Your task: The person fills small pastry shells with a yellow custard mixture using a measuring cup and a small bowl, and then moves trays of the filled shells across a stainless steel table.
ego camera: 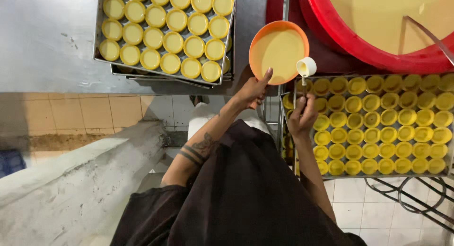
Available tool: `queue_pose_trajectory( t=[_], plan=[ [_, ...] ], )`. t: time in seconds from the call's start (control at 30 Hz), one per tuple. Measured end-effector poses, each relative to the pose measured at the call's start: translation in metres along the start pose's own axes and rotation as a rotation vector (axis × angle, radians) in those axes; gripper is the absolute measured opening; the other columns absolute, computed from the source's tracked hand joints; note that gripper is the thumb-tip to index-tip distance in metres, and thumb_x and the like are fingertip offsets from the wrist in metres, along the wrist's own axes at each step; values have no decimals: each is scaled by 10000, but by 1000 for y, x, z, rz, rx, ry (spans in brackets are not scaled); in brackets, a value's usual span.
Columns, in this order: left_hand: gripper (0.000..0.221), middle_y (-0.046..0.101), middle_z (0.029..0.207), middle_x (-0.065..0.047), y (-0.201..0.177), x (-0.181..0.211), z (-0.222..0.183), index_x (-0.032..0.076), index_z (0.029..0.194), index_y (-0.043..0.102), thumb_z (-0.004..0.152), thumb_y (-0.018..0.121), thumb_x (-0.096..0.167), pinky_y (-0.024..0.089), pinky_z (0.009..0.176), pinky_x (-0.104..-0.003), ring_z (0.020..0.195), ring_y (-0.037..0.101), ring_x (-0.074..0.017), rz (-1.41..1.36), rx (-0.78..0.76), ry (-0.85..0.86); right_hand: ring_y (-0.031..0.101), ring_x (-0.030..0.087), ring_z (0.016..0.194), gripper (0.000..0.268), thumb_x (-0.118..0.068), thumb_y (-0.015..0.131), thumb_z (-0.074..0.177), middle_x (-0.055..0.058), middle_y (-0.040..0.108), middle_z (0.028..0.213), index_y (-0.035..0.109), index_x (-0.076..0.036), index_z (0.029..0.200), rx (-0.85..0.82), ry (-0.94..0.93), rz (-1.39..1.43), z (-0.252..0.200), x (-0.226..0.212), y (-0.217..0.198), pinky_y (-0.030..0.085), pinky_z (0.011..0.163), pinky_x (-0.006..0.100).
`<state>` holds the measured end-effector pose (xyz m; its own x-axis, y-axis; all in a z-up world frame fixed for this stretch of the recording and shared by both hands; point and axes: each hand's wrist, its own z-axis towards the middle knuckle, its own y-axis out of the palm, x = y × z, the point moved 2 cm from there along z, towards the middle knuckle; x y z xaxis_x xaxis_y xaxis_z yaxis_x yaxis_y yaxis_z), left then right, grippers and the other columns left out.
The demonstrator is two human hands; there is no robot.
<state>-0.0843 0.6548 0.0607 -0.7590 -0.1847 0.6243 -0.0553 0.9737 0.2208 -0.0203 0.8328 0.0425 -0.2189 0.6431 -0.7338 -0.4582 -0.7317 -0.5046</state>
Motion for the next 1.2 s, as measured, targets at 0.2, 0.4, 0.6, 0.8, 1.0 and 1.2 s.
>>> queue_pose_trajectory(
  t=[0.2,0.4,0.6,0.8,1.0,1.2],
  plan=[
    [679,455,566,-11,4,-20,48,22,819,540,872,577,698,349,319,-213,401,412,-59,3,11,24,616,505,642,242,-129,448,1089,260,611,726,653,-2,1075,-76,35,79,6,7,22,489,610,492],
    [746,423,568,3,2,-32,69,1,800,527,818,599,743,354,316,-182,397,408,-34,-86,49,34,630,370,589,255,-177,436,1106,199,630,702,635,-19,1091,-87,81,132,-9,37,49,492,600,432],
    [749,432,566,16,0,-34,73,7,797,537,813,587,755,363,317,-196,406,419,-41,-49,51,3,613,469,587,222,-174,444,1090,229,602,663,624,-46,1089,-82,78,68,-11,45,59,495,590,464],
    [761,419,564,25,-2,-46,86,8,798,529,800,596,766,375,311,-195,397,415,-35,-47,42,-6,632,448,589,221,-156,439,1086,220,621,663,625,-37,1094,-77,55,71,-11,49,62,521,597,437],
    [741,420,557,29,-4,-45,86,23,778,528,816,577,762,377,322,-203,395,404,-33,-31,51,-20,642,501,673,231,-182,459,1092,256,656,757,621,-28,1151,-71,58,39,-14,58,66,527,647,498],
    [739,424,576,25,-2,-34,71,28,788,524,825,565,765,391,328,-208,404,412,-40,-10,49,-19,636,530,701,196,-117,457,1079,274,647,787,624,-16,1105,-90,77,35,-21,49,69,531,661,510]
  ],
)
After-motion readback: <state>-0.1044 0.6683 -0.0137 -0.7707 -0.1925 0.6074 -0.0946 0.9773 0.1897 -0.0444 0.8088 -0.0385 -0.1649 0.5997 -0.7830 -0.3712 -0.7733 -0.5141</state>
